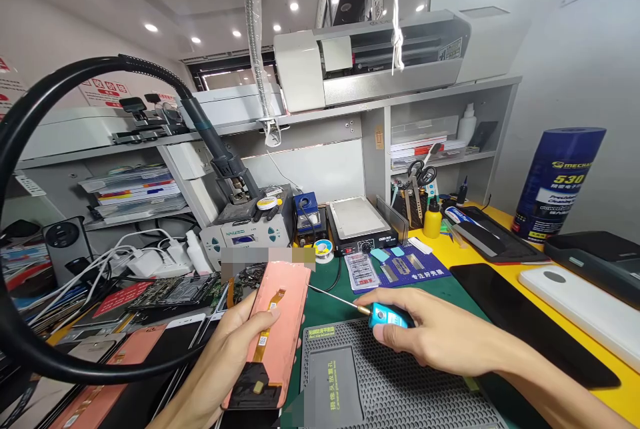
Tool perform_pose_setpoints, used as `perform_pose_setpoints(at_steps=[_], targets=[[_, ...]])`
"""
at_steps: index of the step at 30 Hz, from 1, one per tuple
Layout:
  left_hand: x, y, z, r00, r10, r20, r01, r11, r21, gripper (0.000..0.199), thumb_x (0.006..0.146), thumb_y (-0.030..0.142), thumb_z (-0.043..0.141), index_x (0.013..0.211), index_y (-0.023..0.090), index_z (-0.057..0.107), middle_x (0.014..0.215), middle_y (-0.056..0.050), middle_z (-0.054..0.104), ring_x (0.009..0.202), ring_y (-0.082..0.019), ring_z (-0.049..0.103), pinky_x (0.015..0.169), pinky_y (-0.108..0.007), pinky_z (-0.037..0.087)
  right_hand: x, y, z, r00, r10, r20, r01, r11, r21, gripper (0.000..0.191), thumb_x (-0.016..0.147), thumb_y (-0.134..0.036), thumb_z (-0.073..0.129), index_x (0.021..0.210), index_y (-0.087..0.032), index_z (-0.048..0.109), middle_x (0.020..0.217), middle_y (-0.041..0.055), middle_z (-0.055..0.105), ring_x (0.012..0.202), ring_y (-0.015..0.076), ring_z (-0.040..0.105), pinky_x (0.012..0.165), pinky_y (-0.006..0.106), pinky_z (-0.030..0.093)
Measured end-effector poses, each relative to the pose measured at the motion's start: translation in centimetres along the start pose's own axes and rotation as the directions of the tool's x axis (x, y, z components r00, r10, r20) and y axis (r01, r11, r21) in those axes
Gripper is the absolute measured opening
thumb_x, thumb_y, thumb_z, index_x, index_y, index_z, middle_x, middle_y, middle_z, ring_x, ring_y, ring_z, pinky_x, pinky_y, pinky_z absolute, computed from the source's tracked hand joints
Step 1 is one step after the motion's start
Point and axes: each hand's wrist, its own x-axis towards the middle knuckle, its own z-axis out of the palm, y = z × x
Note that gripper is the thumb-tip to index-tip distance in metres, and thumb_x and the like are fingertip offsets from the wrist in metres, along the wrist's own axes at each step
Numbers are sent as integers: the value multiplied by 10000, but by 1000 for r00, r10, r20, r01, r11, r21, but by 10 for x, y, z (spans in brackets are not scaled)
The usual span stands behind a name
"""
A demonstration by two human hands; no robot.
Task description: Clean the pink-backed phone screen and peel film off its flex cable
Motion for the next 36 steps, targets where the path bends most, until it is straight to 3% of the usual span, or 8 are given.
perform_pose_setpoints(at_steps=[14, 20, 27, 33, 36], targets=[[2, -4, -4, 999, -7, 34, 7, 1000, 21, 221, 892, 335, 565, 1021, 196, 678, 919, -42, 703, 818, -217, 635, 741, -290, 481, 0, 2, 0, 1000, -7, -9, 6, 999, -36, 503, 906, -479, 586, 1381, -315, 554, 843, 6, 595, 600, 117, 489, 571, 229, 458], [0, 2, -1, 999, 33, 25, -33, 999, 11, 284, 891, 310, 577, 1137, 215, 681, 1017, -34, 720, 994, -242, 628, 906, -314, 467, 1, 6, 2, 1000, 5, -16, -5, 1000, -5, 508, 918, -491, 566, 1396, -325, 526, 899, 23, 605, 643, 135, 503, 597, 248, 473], [-2, 3, 1, 999, 38, 19, -38, 999, -7, 270, 897, 296, 563, 1124, 212, 683, 1014, -31, 725, 1024, -253, 625, 907, -324, 466, 4, 12, 2, 999, -1, -32, 3, 999, 48, 524, 919, -497, 567, 1406, -314, 506, 932, 42, 615, 734, 176, 568, 604, 258, 483], [0, -1, -4, 999, 23, 36, -23, 1000, -16, 210, 899, 279, 557, 1031, 190, 694, 941, -32, 712, 916, -222, 628, 843, -310, 481, 2, 11, 0, 1000, -7, 6, 7, 998, 60, 552, 923, -532, 559, 1424, -314, 487, 832, 9, 578, 655, 139, 516, 601, 256, 475], [-1, -4, -5, 999, 20, 36, -20, 1000, -19, 195, 897, 252, 550, 1000, 189, 703, 911, -23, 709, 849, -189, 616, 784, -274, 478, 1, 12, 0, 998, -48, 44, 42, 992, 122, 607, 898, -589, 572, 1428, -307, 484, 853, 21, 569, 723, 168, 561, 598, 260, 489]])
